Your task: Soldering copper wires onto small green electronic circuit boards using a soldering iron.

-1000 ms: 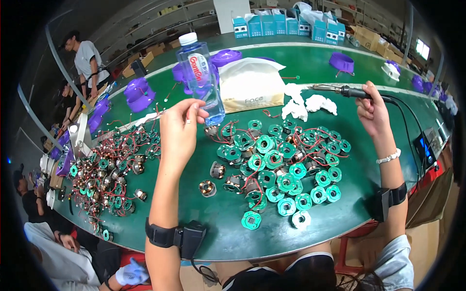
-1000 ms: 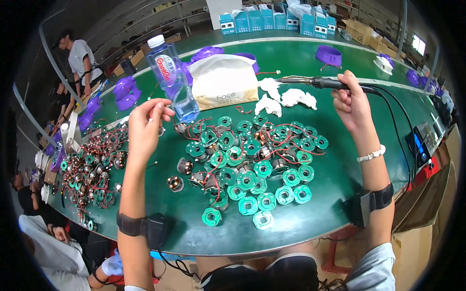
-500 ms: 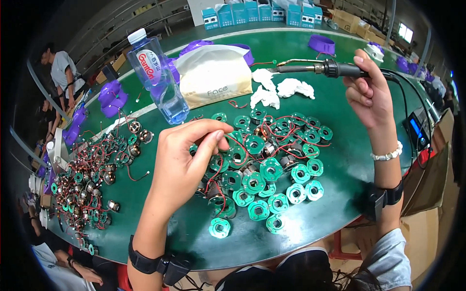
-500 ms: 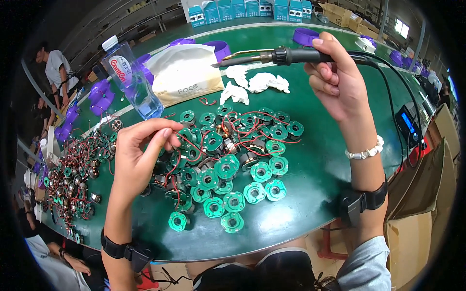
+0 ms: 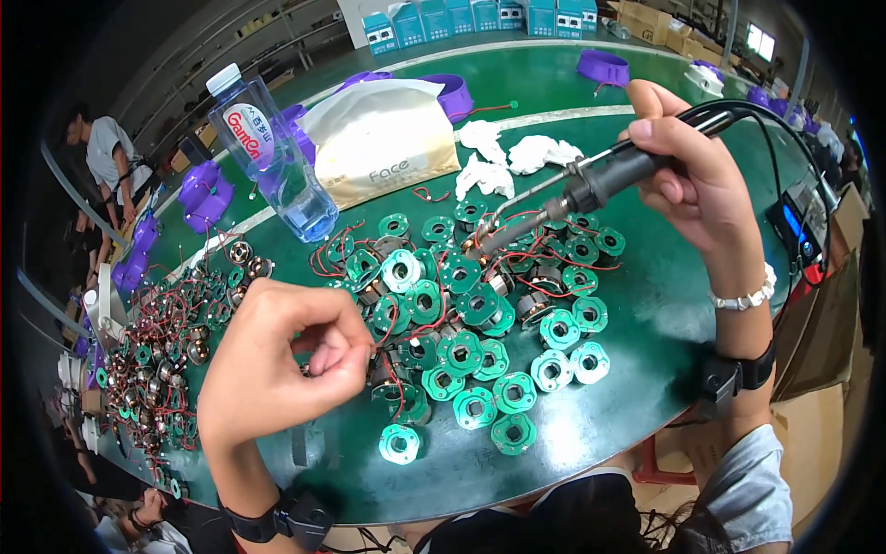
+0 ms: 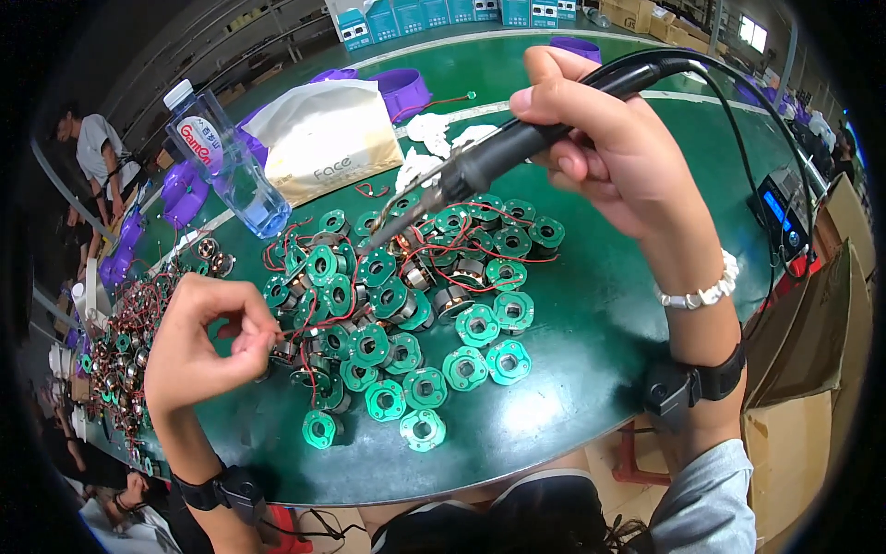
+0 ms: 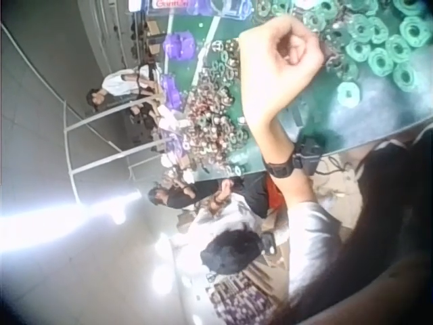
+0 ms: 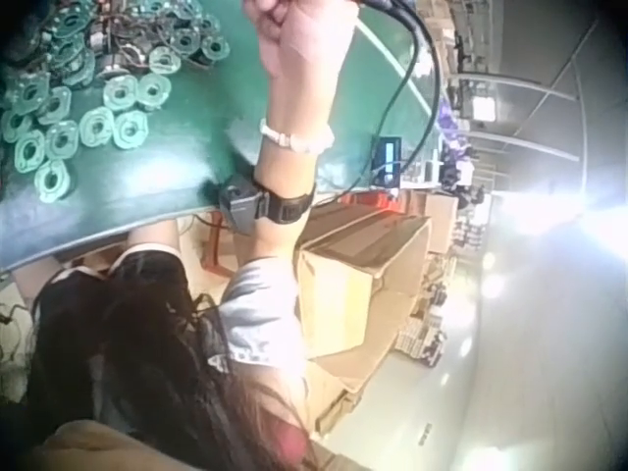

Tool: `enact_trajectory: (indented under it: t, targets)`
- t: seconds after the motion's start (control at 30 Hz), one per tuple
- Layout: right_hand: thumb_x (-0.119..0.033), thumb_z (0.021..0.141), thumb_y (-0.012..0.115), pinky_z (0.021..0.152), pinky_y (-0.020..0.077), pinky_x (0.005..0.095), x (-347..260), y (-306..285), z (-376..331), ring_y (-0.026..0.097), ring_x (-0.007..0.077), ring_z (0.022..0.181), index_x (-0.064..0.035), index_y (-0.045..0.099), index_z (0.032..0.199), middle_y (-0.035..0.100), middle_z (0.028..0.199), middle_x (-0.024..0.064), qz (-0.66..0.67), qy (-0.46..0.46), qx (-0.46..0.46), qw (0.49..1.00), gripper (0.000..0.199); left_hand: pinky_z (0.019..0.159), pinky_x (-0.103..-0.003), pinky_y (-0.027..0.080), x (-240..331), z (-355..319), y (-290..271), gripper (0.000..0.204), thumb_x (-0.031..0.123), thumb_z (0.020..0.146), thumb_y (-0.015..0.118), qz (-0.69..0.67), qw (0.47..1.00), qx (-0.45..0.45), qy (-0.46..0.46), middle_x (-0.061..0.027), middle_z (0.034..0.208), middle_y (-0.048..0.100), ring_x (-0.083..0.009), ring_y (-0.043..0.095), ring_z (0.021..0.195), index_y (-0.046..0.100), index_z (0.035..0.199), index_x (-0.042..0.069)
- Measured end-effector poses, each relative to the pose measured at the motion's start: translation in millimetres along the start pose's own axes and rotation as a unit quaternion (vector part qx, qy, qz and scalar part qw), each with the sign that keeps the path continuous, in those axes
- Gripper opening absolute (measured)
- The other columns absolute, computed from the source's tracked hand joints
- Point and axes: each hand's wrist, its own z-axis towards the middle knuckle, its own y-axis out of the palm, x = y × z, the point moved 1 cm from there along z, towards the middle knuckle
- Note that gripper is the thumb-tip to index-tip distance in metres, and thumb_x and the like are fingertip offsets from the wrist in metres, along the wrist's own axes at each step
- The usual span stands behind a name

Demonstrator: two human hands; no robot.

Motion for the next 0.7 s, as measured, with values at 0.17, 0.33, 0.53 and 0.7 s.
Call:
enact_trajectory:
  t: [0.17, 0.33, 0.53, 0.7]
  targets:
    - [-0.012, 0.074, 0.056, 0.032, 0.0199, 0.0149, -2.2, 9.6, -11.6, 0.029, -0.0014, 0.035, -0.013, 0.035, 0.065, 0.034, 0.049, -0.0068, -0.1, -0.028, -0.016, 0.994, 0.024, 0.039, -0.018, 0.029, -2.9, 1.9, 2.3, 0.012, 0.001, 0.064, 0.057, -0.018, 0.998, -0.05, -0.029, 0.002, 0.044, 0.041, -0.0039, 0.041, 0.04, 0.049, 0.055, 0.001]
    - [-0.012, 0.072, 0.056, 0.031, 0.0198, 0.0145, 2.2, 20.5, -16.0, 0.025, -0.0008, 0.034, -0.011, 0.035, 0.068, 0.035, 0.049, -0.0052, -0.132, -0.05, -0.008, 0.99, 0.022, 0.039, -0.018, 0.027, -5.7, 1.7, 4.5, 0.013, 0.0, 0.065, 0.057, -0.056, 0.996, -0.062, -0.021, 0.0025, 0.044, 0.042, -0.0029, 0.04, 0.04, 0.049, 0.055, 0.001]
    - [-0.011, 0.072, 0.056, 0.031, 0.0187, 0.015, 1.4, 26.7, -23.6, 0.025, -0.0006, 0.035, -0.0112, 0.035, 0.069, 0.035, 0.051, -0.0057, -0.161, -0.055, 0.031, 0.985, 0.021, 0.038, -0.018, 0.024, -4.3, 3.2, 7.2, 0.012, -0.001, 0.067, 0.06, -0.126, 0.99, -0.065, -0.008, 0.0036, 0.046, 0.045, -0.0016, 0.038, 0.041, 0.052, 0.057, 0.001]
    - [-0.011, 0.072, 0.056, 0.032, 0.0181, 0.0154, 7.2, 31.2, -21.4, 0.025, -0.0004, 0.037, -0.0117, 0.035, 0.069, 0.034, 0.052, -0.0063, -0.161, -0.046, 0.027, 0.985, 0.021, 0.038, -0.018, 0.023, -3.7, 4.6, 8.6, 0.008, -0.001, 0.067, 0.062, -0.127, 0.989, -0.068, 0.027, 0.0027, 0.048, 0.048, -0.002, 0.04, 0.042, 0.057, 0.061, 0.001]
